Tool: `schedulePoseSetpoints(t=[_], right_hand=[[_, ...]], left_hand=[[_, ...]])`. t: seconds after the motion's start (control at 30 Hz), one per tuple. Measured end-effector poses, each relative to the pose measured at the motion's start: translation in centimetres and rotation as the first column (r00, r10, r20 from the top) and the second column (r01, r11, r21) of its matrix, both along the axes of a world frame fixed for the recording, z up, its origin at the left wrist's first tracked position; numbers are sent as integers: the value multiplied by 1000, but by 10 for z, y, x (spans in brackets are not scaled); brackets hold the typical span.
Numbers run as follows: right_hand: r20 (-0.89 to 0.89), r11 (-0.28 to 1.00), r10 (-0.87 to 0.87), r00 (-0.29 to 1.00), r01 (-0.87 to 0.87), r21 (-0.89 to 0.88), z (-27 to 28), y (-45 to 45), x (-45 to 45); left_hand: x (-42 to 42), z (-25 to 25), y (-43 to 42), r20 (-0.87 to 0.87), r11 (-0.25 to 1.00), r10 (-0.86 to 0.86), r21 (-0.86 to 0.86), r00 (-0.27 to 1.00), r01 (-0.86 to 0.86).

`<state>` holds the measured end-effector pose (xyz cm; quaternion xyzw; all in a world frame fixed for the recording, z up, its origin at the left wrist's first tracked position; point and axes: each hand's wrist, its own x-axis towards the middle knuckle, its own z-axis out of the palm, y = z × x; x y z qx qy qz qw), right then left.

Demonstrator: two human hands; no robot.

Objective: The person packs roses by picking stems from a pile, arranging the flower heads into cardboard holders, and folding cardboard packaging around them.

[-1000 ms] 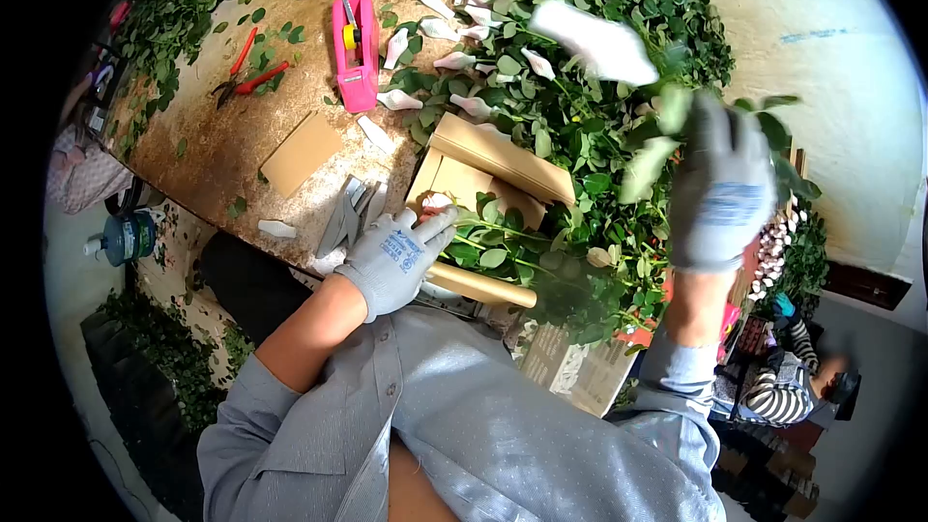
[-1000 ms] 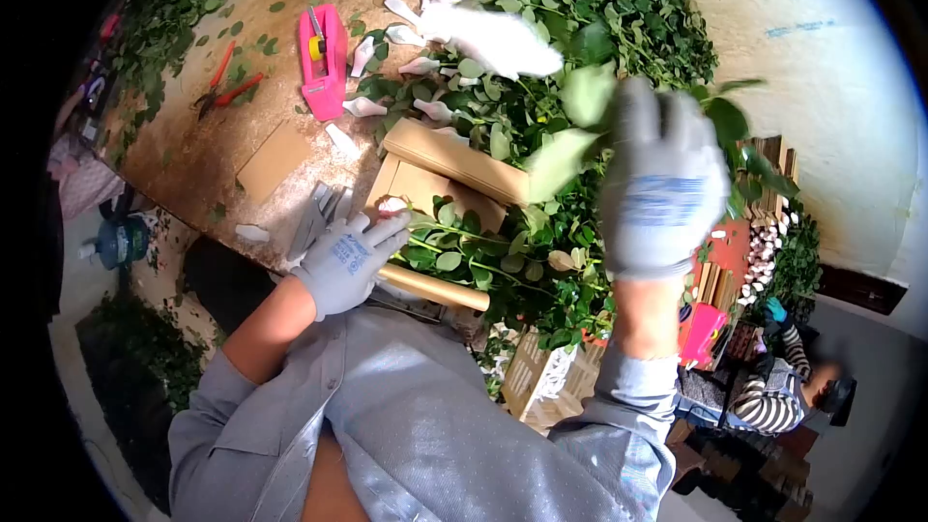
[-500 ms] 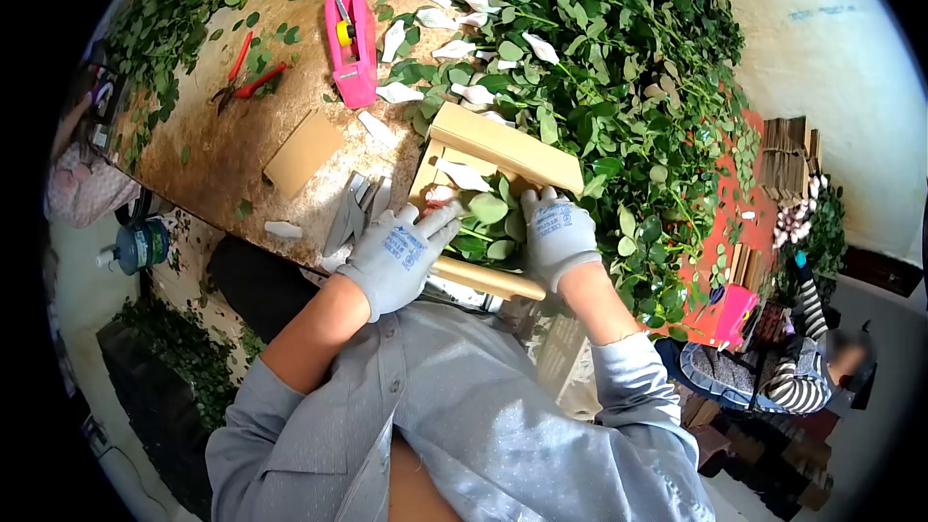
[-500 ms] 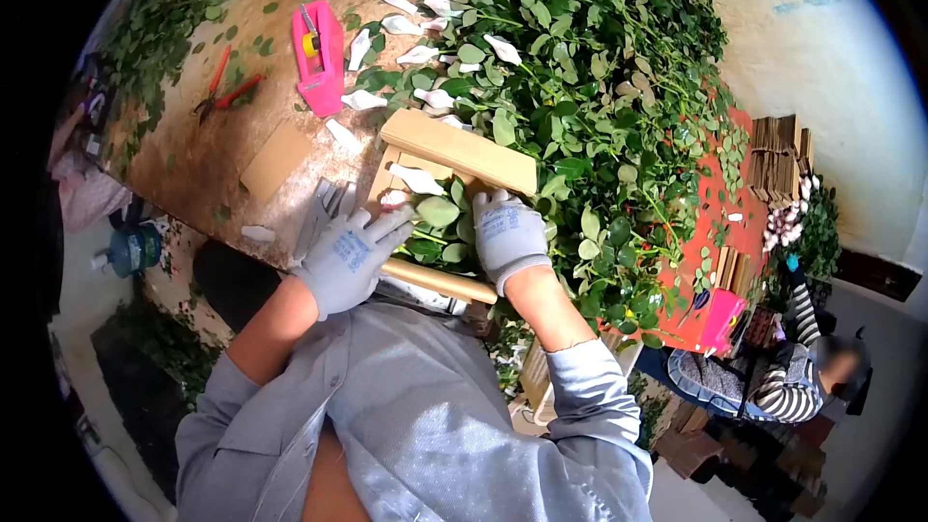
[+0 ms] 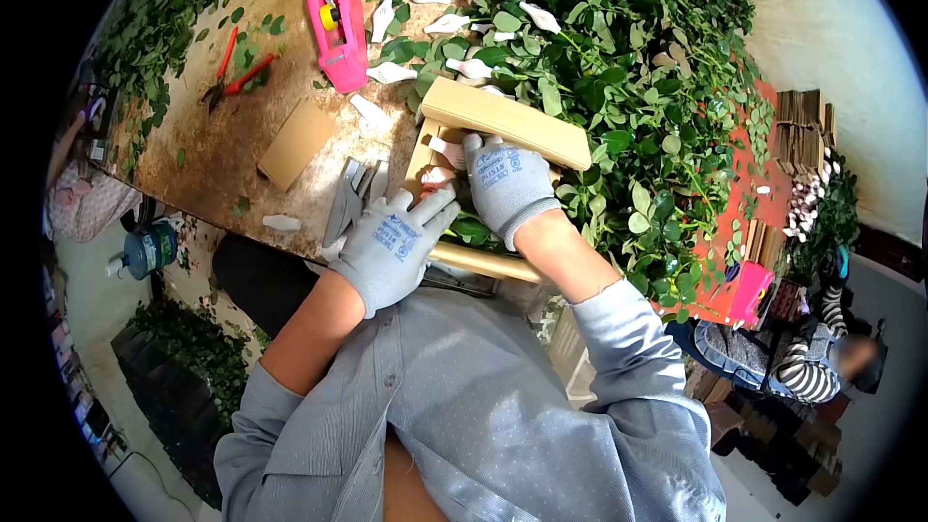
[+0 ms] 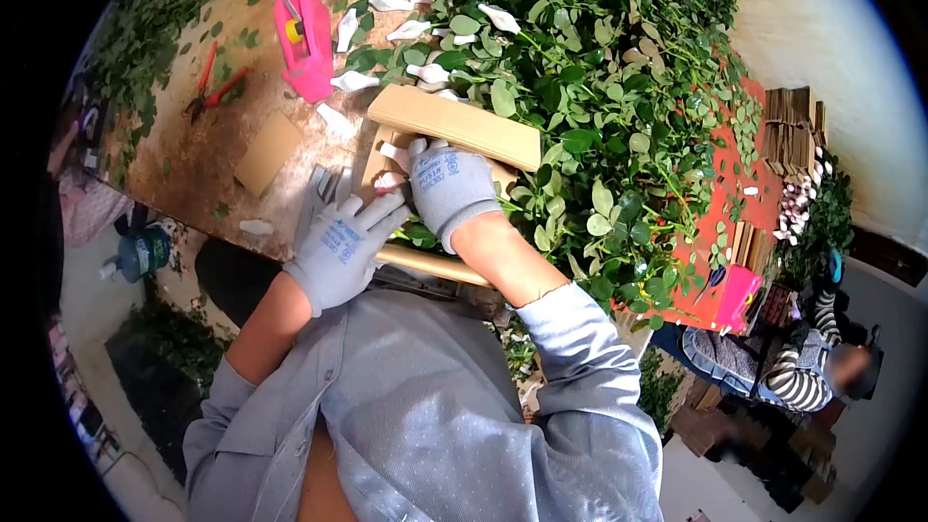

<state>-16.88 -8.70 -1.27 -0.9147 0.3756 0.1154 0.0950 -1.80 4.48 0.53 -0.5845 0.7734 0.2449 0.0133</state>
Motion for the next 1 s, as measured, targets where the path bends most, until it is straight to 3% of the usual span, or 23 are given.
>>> schedulePoseSetpoints(t=[0.07,0.23,0.33,0.4,0.43,0.5,0.57,0.63,0.77,1.0], right_hand=[[-26,1000,-5,1000,5,27,-3,0,-1],[152,995,91,984,-95,17,-18,-4,-15],[95,990,141,986,-137,-43,-21,-3,-17],[74,990,141,987,-139,-28,-17,-5,-16],[53,989,146,988,-146,-16,-16,-6,-16],[103,990,137,985,-139,9,-18,-10,-18],[158,990,132,979,-139,37,-20,-12,-20],[200,986,133,971,-151,76,-20,-14,-20],[192,986,133,972,-150,75,-20,-16,-20],[185,987,144,972,-155,49,-22,-19,-19]], left_hand=[[0,-1,0,-3,1000,0,-2,1000,0],[0,6,-4,0,999,-9,38,1000,9],[3,7,-4,-42,1000,7,26,999,-6],[10,6,-6,-232,999,37,11,972,-36],[16,2,-9,-235,999,33,13,971,-31],[28,-7,-18,-513,982,104,-84,852,-171],[32,-7,-32,-507,959,134,-149,851,-239],[37,-5,-47,-307,954,211,-142,928,-264],[33,-28,-61,-79,969,175,-163,981,-186],[37,-40,-71,74,984,99,-156,992,-87]])
